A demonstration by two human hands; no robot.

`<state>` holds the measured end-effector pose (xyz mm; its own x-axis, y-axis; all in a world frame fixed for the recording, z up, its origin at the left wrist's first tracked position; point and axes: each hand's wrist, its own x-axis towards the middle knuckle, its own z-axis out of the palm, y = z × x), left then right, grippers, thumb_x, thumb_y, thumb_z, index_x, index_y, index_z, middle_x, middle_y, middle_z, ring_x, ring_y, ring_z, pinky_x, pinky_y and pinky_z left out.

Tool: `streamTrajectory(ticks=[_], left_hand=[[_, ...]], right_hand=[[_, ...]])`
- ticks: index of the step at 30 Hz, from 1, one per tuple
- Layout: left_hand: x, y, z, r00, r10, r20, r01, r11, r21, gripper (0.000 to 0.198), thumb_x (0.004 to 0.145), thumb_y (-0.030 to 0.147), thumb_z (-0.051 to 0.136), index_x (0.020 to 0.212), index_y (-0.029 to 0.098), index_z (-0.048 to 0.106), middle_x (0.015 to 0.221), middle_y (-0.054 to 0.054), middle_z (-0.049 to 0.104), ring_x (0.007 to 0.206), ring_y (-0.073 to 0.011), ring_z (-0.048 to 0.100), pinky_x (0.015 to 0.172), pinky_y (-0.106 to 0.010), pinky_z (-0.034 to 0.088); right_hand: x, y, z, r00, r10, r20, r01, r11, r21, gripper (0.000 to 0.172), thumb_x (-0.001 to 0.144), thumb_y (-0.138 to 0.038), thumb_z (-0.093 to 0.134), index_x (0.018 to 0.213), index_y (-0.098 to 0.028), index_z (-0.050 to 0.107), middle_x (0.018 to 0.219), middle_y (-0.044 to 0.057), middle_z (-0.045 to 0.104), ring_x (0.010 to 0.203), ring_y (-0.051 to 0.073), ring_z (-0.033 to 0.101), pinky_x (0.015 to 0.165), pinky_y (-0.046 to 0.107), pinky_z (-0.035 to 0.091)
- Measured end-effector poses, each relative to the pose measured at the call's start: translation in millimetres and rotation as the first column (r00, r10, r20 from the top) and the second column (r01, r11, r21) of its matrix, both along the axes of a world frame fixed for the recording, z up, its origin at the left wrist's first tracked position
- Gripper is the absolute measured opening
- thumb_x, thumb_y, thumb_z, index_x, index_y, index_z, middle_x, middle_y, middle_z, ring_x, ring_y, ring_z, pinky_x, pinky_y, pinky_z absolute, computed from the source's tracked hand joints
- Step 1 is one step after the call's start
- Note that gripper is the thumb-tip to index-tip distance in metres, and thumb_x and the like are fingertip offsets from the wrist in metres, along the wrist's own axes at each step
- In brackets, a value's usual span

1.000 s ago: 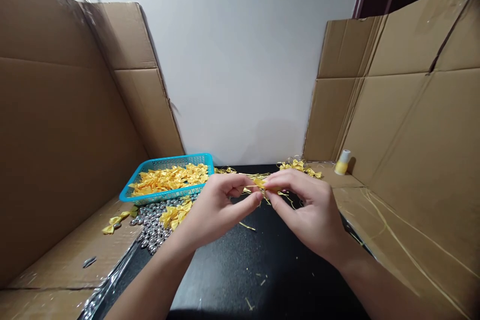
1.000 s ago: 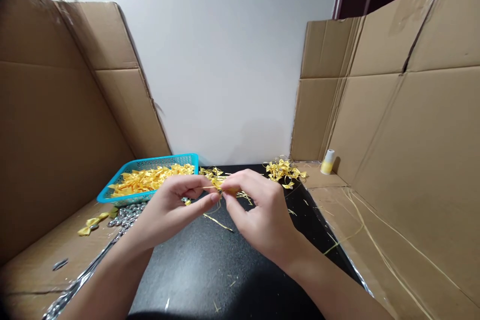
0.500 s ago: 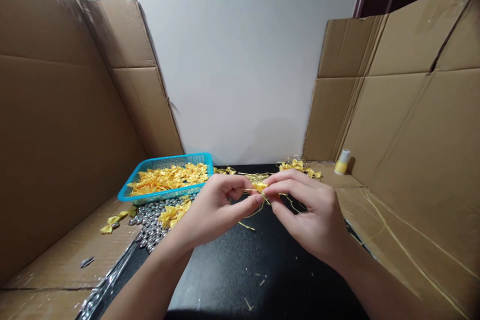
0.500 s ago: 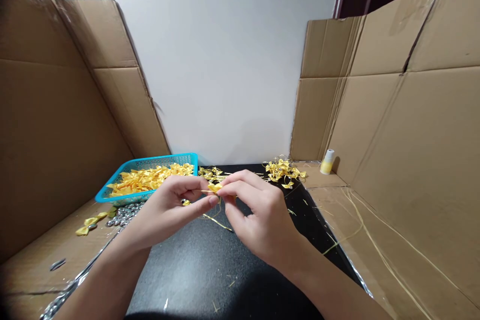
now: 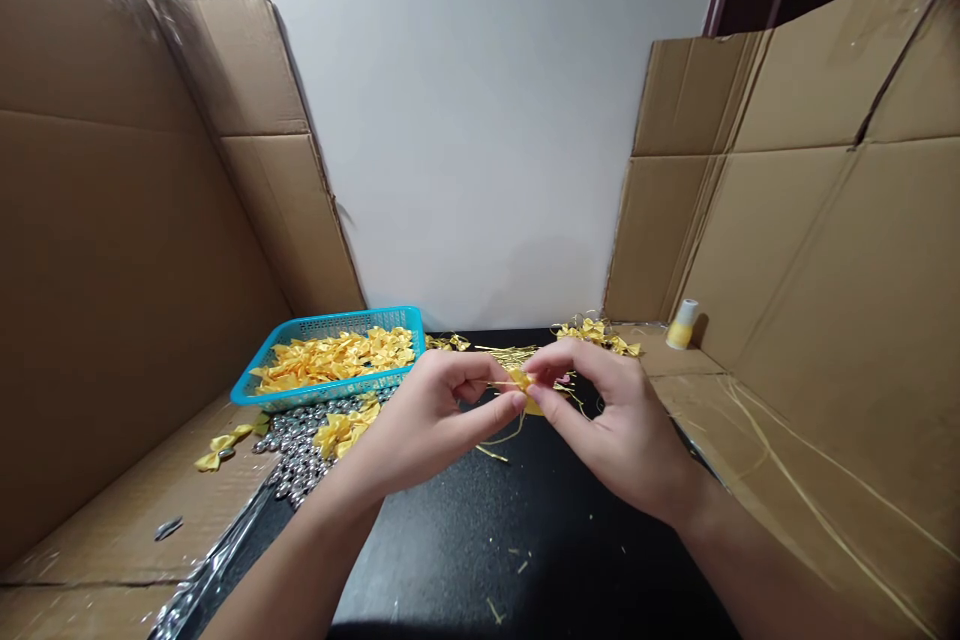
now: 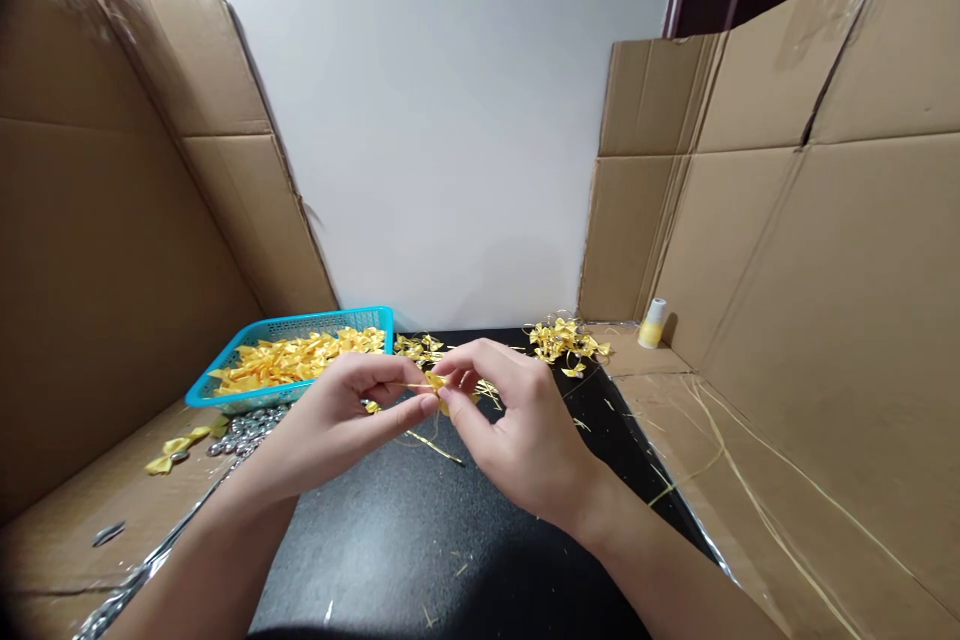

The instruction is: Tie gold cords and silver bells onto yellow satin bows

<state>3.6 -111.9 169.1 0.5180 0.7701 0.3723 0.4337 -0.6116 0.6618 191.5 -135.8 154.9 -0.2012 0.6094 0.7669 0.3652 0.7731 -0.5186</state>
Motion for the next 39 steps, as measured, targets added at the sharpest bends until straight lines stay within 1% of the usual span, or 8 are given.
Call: streamTrajectory(ticks=[4,10,17,23,27,33,37,39], left_hand=[[-0.6,-1.3,2.0,1.0,0.016,-0.004,-0.016,0.999,0.047,0.03,0.085,0.039,0.063,0.067,0.015,0.059,0.058,0.006,0.035,0.057,-0.0099,0.031,0.052,-0.022,0.026],[-5.3,-9.8,9.6,0.983,-0.105,0.152,0.097,0.994,0.056,0.033,0.095,0.031,0.046,0.065,0.017,0.05,0.057,0.005,0.039,0.053,-0.0091,0.032,0.049,-0.022,0.027],[-3.4,-9.0,7.5,0.972,-0.156,0.173,0.165,0.986,-0.04,0.034,0.094,0.035,0.049,0.066,0.016,0.052,0.06,0.004,0.041,0.057,-0.0102,0.034,0.052,-0.023,0.028],[-1.9,2.8,1.8,0.905,-0.146,0.4,0.223,0.962,-0.154,0.029,0.091,0.033,0.055,0.067,0.016,0.057,0.063,0.003,0.047,0.059,-0.0098,0.037,0.055,-0.022,0.029],[-1.0,11.0,-4.7,0.829,-0.09,0.551,0.276,0.924,-0.264,0.031,0.088,0.038,0.059,0.066,0.017,0.056,0.056,0.006,0.036,0.053,-0.0092,0.025,0.051,-0.022,0.023],[0.9,15.8,-4.2,0.767,-0.025,0.642,0.318,0.883,-0.345,0.028,0.086,0.038,0.061,0.068,0.017,0.056,0.051,0.009,0.024,0.05,-0.0085,0.017,0.048,-0.022,0.019],[-0.1,21.1,-3.8,0.789,-0.009,0.614,0.273,0.901,-0.337,0.027,0.087,0.039,0.057,0.07,0.018,0.056,0.051,0.009,0.021,0.048,-0.0085,0.016,0.047,-0.022,0.019],[-1.7,23.1,-2.8,0.844,0.011,0.537,0.169,0.943,-0.285,0.028,0.088,0.04,0.054,0.071,0.018,0.057,0.052,0.008,0.026,0.048,-0.0089,0.022,0.048,-0.023,0.023]], right_hand=[[1.4,2.0,-0.5,1.0,0.017,0.023,-0.018,0.999,0.051,0.017,0.083,-0.004,0.057,0.083,-0.02,0.063,0.077,-0.001,0.065,0.07,0.012,0.06,0.066,0.024,0.049],[2.5,6.1,-3.3,0.988,-0.04,0.151,0.028,0.996,0.08,0.021,0.084,-0.002,0.053,0.083,-0.018,0.066,0.081,0.002,0.063,0.074,0.014,0.058,0.068,0.028,0.046],[1.1,8.7,-5.4,0.963,0.076,0.257,-0.06,0.996,-0.072,0.021,0.079,0.0,0.054,0.076,-0.018,0.064,0.076,0.0,0.06,0.072,0.013,0.056,0.066,0.026,0.042],[-3.5,9.8,-6.2,0.967,0.244,0.068,-0.222,0.945,-0.24,0.021,0.073,0.0,0.051,0.062,-0.018,0.053,0.07,-0.001,0.056,0.069,0.011,0.053,0.066,0.024,0.041],[-11.0,16.0,-13.2,0.921,0.362,-0.142,-0.389,0.86,-0.332,0.019,0.071,-0.005,0.041,0.058,-0.019,0.044,0.065,-0.002,0.046,0.064,0.012,0.044,0.062,0.025,0.037],[-13.4,29.5,-24.5,0.677,0.591,-0.438,-0.735,0.566,-0.373,0.011,0.072,-0.021,0.046,0.065,-0.018,0.054,0.07,0.001,0.05,0.067,0.014,0.045,0.06,0.027,0.039],[-12.3,29.9,-23.4,0.672,0.595,-0.442,-0.74,0.521,-0.425,0.016,0.081,-0.026,0.06,0.068,-0.017,0.058,0.072,0.0,0.054,0.065,0.011,0.05,0.061,0.025,0.042],[-12.5,28.6,-21.8,0.687,0.584,-0.432,-0.726,0.516,-0.455,0.017,0.083,-0.027,0.064,0.07,-0.017,0.059,0.072,0.0,0.056,0.062,0.01,0.051,0.058,0.024,0.042]])
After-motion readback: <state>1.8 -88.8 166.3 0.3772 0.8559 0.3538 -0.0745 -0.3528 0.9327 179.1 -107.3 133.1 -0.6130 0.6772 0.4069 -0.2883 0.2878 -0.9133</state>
